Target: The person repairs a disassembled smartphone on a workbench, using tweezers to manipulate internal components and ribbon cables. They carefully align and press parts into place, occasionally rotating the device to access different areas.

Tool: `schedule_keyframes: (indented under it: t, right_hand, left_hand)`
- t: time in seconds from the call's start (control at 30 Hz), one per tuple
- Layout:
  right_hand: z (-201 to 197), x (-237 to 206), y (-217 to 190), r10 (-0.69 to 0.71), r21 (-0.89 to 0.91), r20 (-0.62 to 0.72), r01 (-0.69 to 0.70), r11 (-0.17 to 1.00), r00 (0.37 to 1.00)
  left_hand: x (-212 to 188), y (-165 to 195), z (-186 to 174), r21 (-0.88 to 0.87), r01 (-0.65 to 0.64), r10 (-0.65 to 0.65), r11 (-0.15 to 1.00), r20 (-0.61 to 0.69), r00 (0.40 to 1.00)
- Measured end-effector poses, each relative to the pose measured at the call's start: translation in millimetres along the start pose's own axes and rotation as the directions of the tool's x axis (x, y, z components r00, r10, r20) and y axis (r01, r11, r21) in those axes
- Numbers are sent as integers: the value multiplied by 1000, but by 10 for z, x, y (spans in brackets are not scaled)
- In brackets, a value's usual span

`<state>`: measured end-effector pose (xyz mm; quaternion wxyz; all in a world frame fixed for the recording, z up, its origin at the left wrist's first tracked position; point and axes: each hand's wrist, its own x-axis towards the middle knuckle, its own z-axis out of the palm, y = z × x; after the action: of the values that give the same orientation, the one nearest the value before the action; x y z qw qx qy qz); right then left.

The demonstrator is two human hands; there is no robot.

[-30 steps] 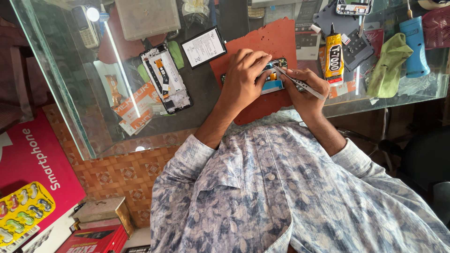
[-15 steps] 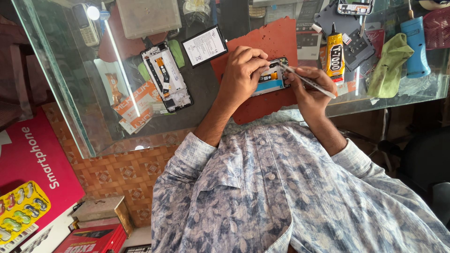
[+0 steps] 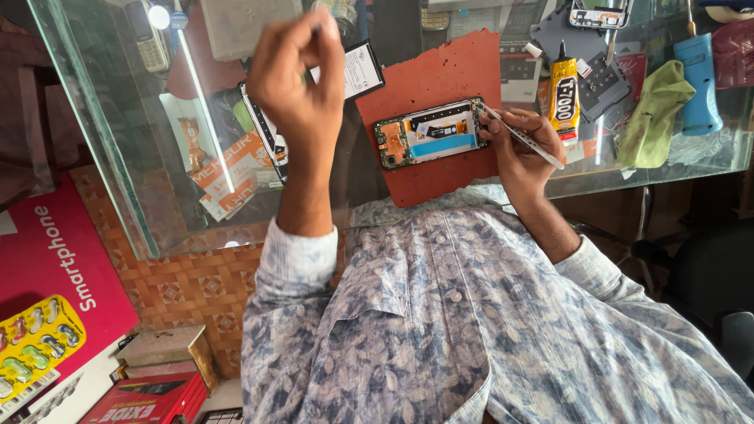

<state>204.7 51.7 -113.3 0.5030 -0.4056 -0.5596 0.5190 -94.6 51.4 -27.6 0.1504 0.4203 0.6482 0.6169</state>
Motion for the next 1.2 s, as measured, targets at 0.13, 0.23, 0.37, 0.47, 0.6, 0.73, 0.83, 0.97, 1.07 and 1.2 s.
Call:
schedule_keyframes:
  t: [0.13, 0.23, 0.37, 0.47, 0.6, 0.73, 0.83, 0.97, 1.07, 1.2]
  right_hand:
    - [0, 0, 20, -2, 3, -5, 2, 1000, 1000]
    - [-14, -2, 29, -4, 15, 1, 4, 1000, 1000]
    - [-49, -22, -14, 4, -40, 34, -3, 999, 999]
    - [-114, -46, -90, 37, 62, 153, -47, 997, 987]
    - [-238, -100, -165, 153, 101, 148, -169, 980, 977]
    - [-392, -166, -181, 148, 2, 153, -150, 989, 977]
    - [-398, -251, -166, 104, -129, 120, -88, 988, 987]
    - [-327, -304, -236, 85, -420, 93, -39, 907, 992]
    - [-190, -289, -298, 7, -327, 228, 70, 942, 974]
    - [-61, -228, -327, 24, -272, 264, 50, 961, 964]
  left_hand:
    - [245, -228, 158, 148, -343, 279, 928, 334, 900]
    - [145, -341, 263, 220, -412, 328, 885, 335, 883]
    - [-119, -380, 152, 306, -343, 215, 888, 384, 898]
    - [-362, -341, 28, 264, -342, 166, 902, 518, 839]
    - [-658, -256, -92, 209, -422, 204, 882, 639, 741]
    - [-855, -202, -193, 256, -386, 129, 886, 664, 736]
    - [-923, -212, -208, 288, -374, 98, 882, 662, 743]
    - [-967, -260, -217, 282, -345, 83, 895, 657, 750]
    - [-986, -305, -239, 260, -321, 80, 911, 651, 755]
    - [-1009, -368, -247, 244, -338, 110, 909, 641, 759]
